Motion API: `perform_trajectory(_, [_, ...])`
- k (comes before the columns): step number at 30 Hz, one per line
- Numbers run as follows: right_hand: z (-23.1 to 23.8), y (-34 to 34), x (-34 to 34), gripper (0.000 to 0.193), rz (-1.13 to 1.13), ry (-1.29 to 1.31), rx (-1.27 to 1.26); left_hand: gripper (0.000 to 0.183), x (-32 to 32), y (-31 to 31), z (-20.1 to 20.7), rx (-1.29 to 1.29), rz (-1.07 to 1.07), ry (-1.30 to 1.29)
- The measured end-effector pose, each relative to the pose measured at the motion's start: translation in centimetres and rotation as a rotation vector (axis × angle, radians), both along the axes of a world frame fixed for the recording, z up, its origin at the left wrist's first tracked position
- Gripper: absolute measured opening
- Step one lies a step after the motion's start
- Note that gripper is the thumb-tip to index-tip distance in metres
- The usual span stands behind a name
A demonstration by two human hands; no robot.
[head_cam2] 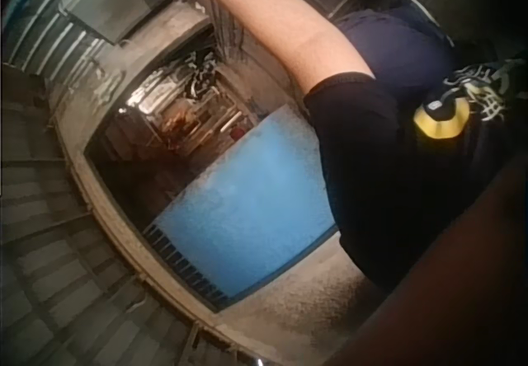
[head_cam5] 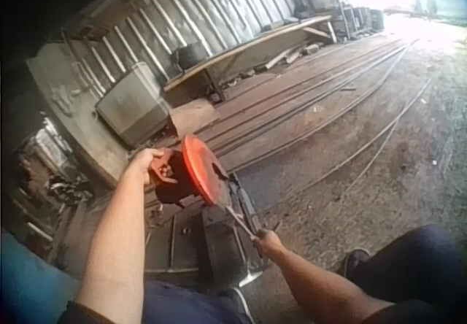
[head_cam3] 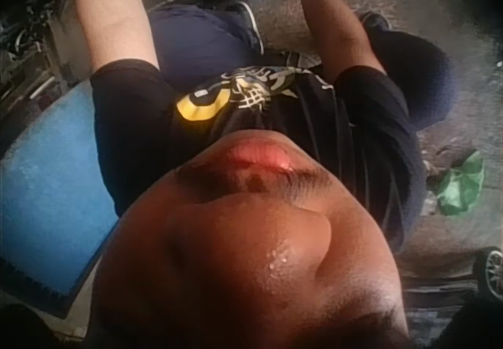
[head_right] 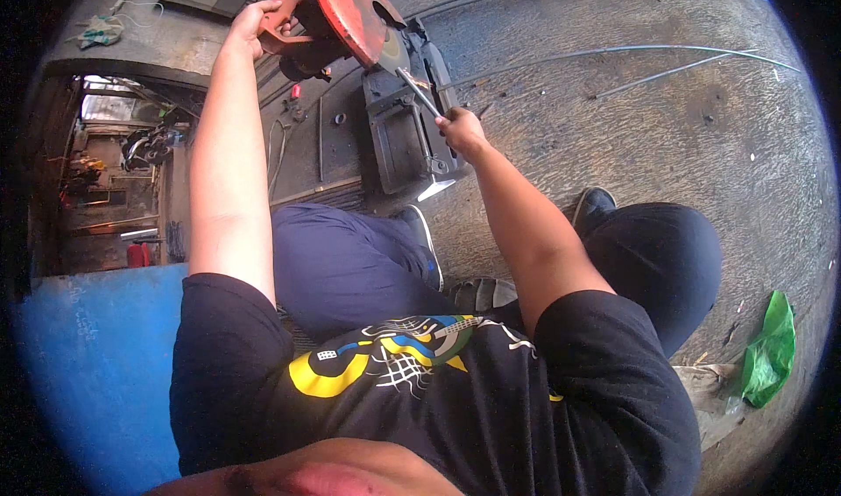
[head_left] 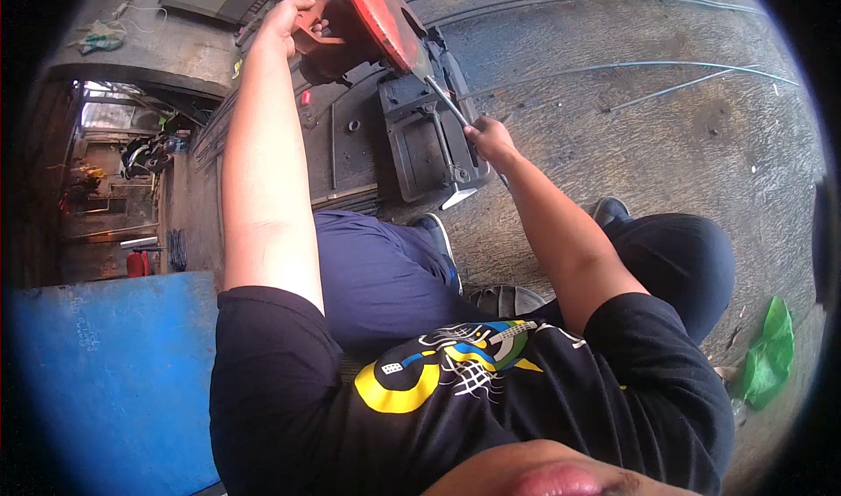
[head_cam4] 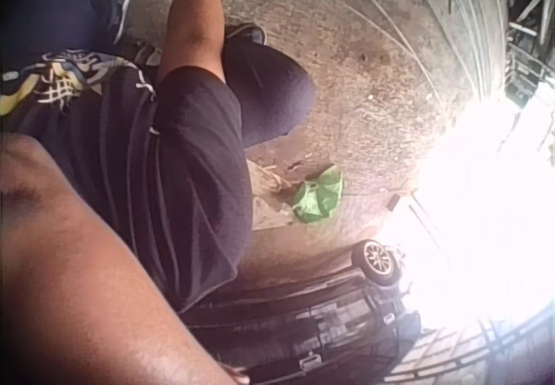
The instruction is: Cut metal rods to specific lengths using a chop saw.
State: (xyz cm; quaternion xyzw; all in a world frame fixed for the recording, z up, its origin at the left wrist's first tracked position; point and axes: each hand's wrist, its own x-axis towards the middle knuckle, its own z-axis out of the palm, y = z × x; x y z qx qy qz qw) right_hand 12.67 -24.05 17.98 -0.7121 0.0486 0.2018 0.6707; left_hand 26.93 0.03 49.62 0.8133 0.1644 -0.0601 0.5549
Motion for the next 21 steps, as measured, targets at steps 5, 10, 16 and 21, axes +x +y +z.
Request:
perform_trajectory(5, [-0.4, 0.3, 0.2, 0.028, -0.053, -0.082, -0.085, 0.039, 0.2, 0.3, -0.1, -0.016, -0.014, -0.029])
perform_trajectory(10, [-0.4, 0.3, 0.2, 0.031, -0.044, -0.102, -0.187, 0.038, 0.3, 0.4, -0.2, -0.006, -0.01, -0.026])
perform_trajectory(16, [0.2, 0.7, 0.1, 0.031, -0.059, -0.116, -0.218, 0.032, 0.4, 0.5, -0.2, -0.061, 0.003, 0.013])
perform_trajectory(21, [0.8, 0.5, 0.0, 0.033, -0.073, -0.124, -0.28, 0.038, 0.3, 0.5, -0.4, -0.049, 0.013, 0.001])
